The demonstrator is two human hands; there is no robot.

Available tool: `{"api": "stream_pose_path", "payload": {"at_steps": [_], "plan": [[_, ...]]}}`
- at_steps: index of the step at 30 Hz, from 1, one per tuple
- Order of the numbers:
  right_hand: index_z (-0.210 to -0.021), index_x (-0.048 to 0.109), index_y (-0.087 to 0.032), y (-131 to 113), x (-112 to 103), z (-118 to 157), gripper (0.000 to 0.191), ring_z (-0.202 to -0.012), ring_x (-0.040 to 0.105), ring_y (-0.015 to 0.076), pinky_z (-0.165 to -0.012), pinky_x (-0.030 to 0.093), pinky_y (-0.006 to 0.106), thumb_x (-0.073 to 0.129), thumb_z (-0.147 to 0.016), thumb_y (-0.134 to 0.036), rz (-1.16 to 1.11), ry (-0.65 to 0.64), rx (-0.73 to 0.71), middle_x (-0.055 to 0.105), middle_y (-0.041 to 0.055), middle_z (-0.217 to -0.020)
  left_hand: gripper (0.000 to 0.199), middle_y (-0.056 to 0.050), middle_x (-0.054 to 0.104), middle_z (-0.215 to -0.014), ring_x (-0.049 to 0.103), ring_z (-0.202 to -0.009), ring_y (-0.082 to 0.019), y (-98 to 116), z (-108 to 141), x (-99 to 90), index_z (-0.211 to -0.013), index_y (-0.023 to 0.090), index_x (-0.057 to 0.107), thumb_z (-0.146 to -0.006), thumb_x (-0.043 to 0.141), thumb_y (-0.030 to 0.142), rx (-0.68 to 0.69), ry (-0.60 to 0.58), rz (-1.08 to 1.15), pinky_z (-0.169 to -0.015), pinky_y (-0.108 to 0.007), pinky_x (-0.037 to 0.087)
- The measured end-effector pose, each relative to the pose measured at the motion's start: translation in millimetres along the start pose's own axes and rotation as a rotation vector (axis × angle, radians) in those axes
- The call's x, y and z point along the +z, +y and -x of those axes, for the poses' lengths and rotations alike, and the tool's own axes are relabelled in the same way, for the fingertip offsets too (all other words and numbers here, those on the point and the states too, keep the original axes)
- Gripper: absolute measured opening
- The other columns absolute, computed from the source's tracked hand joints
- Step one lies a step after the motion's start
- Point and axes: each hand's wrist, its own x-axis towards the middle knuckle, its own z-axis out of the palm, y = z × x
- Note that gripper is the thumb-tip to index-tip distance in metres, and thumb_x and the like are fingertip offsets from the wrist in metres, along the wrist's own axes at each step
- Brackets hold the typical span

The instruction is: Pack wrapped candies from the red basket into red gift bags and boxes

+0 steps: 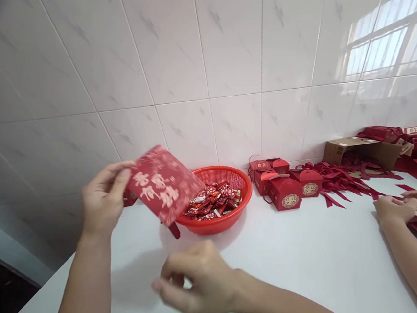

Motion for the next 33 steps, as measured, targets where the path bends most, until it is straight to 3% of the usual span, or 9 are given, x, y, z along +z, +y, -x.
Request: {"api": "stream_pose_path", "payload": {"at_steps": [4,6,8,12,19,22,25,29,33], "plan": [[-0.075,0.057,-0.022,-23.9,-74.7,-17.0,0.019,-0.051,0.048,0.0098,-0.049,0.040,0.023,0.057,-0.094,-0.020,0.157,0.559,-0.056,0.056,-0.0029,-0.060,0.038,-0.006,0.075,-0.102,0.069,-0.094,-0.024,18.9,21.6,23.5,-0.106,0.020,0.074,-0.087,0.062,0.051,0.036,-0.427,0.188,-0.080,-0.034,0.058],[-0.072,0.057,-0.022,-22.5,-101.7,-18.4,0.021,-0.053,0.047,0.0109,-0.050,0.041,0.025,0.061,-0.093,-0.021,0.238,0.693,0.003,0.056,-0.0020,-0.061,0.030,-0.006,0.075,-0.101,0.069,-0.094,-0.023,25.9,31.1,34.2,-0.105,0.021,0.075,-0.090,0.061,0.043,0.094,-0.590,0.262,-0.083,-0.033,0.058],[-0.073,0.059,-0.021,-15.5,-121.2,-17.7,0.020,-0.056,0.049,0.0121,-0.052,0.042,0.027,0.063,-0.092,-0.026,0.254,0.632,0.121,0.058,-0.0007,-0.064,0.025,-0.006,0.076,-0.099,0.069,-0.093,-0.021,29.8,38.7,44.2,-0.104,0.021,0.076,-0.093,0.059,0.035,0.142,-0.695,0.319,-0.085,-0.033,0.058],[-0.075,0.062,-0.019,3.2,-142.8,-15.9,0.021,-0.069,0.059,0.0145,-0.062,0.046,0.027,0.063,-0.091,-0.033,0.254,0.296,0.321,0.065,0.0023,-0.077,0.023,-0.005,0.076,-0.100,0.070,-0.092,-0.020,26.1,47.7,61.5,-0.106,0.021,0.076,-0.093,0.059,0.029,0.131,-0.778,0.370,-0.086,-0.034,0.058],[-0.079,0.064,-0.017,30.4,-140.0,-17.1,0.020,-0.062,0.052,0.0114,-0.055,0.038,0.024,0.058,-0.091,-0.032,0.322,-0.162,0.565,0.063,0.0002,-0.073,0.027,-0.005,0.074,-0.116,0.067,-0.109,-0.023,13.0,50.7,70.3,-0.112,0.022,0.073,-0.090,0.060,0.026,0.055,-0.905,0.267,-0.096,-0.036,0.053],[-0.067,0.055,-0.018,34.9,-133.1,-18.3,0.030,-0.055,0.042,0.0095,-0.050,0.030,0.023,0.055,-0.092,-0.033,0.329,-0.252,0.590,0.052,-0.0031,-0.062,0.025,-0.005,0.075,-0.114,0.067,-0.107,-0.023,11.4,51.1,69.7,-0.109,0.021,0.074,-0.090,0.058,0.027,0.044,-0.949,0.224,-0.094,-0.035,0.053],[-0.061,0.043,-0.019,34.8,-130.0,-18.6,0.043,-0.052,0.032,0.0085,-0.048,0.024,0.024,0.050,-0.095,-0.045,0.290,-0.297,0.573,0.037,-0.0054,-0.057,0.023,-0.005,0.074,-0.108,0.067,-0.101,-0.021,11.5,51.1,69.8,-0.106,0.021,0.072,-0.090,0.056,0.027,0.078,-0.898,0.234,-0.088,-0.032,0.053],[-0.063,0.040,-0.020,33.1,-130.2,-18.7,0.043,-0.052,0.035,0.0083,-0.048,0.025,0.022,0.047,-0.097,-0.045,0.188,-0.321,0.532,0.036,-0.0049,-0.060,0.018,-0.003,0.070,-0.090,0.063,-0.085,-0.017,11.6,49.7,69.6,-0.092,0.019,0.069,-0.092,0.055,0.029,0.109,-0.840,0.241,-0.080,-0.029,0.051],[-0.061,0.032,-0.021,33.5,-130.2,-18.4,0.039,-0.050,0.036,0.0080,-0.046,0.027,0.021,0.045,-0.096,-0.034,0.194,-0.282,0.528,0.033,-0.0056,-0.057,0.019,-0.003,0.073,-0.089,0.065,-0.084,-0.018,9.5,48.5,67.4,-0.094,0.020,0.073,-0.090,0.057,0.029,0.072,-0.957,0.244,-0.080,-0.030,0.052]]}}
